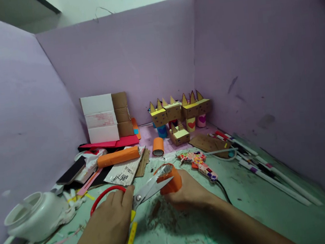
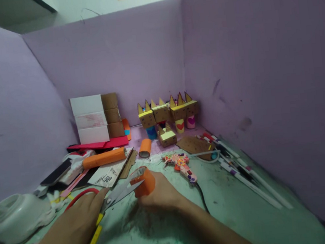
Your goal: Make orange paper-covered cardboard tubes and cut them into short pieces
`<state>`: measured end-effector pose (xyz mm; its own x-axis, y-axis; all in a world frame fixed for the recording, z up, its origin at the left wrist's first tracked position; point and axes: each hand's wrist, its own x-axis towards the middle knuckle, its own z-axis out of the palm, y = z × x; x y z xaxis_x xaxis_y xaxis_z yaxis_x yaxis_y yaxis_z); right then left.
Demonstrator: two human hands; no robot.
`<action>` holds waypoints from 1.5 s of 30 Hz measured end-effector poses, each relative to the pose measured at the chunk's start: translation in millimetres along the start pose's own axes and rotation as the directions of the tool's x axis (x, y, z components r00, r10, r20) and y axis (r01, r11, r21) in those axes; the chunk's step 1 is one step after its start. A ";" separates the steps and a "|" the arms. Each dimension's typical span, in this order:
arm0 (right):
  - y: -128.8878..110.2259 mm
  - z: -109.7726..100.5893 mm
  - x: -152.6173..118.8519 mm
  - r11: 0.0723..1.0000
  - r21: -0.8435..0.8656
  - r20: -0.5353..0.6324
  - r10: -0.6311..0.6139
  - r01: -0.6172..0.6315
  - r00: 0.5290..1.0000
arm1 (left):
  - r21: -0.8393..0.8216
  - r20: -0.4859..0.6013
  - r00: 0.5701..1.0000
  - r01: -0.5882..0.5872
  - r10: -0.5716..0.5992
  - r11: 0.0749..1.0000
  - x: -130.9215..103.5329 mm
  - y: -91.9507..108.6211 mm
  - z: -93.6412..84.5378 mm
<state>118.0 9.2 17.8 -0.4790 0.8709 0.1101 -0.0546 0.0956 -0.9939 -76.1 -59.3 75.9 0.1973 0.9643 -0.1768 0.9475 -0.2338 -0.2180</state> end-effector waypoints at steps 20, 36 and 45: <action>10.9 -0.7 0.6 0.994 -0.087 -0.045 -0.074 0.070 0.996 | 0.015 0.088 0.995 -0.058 0.056 0.998 1.4 11.2 -14.7; 16.3 -0.3 1.2 0.960 -0.264 -0.171 -0.140 0.091 0.975 | -0.088 0.105 0.993 -0.043 0.052 0.995 -1.0 19.4 -18.7; 19.9 -0.8 2.5 0.960 -0.280 -0.226 -0.100 0.034 0.969 | -0.004 0.087 0.993 -0.080 0.080 0.997 1.5 15.6 -20.6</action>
<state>116.4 13.7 -1.7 -0.2611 0.9432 0.2056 0.1764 0.2560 -0.9504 -55.8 -59.0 92.0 0.2501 0.9278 -0.2770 0.9295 -0.3102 -0.1996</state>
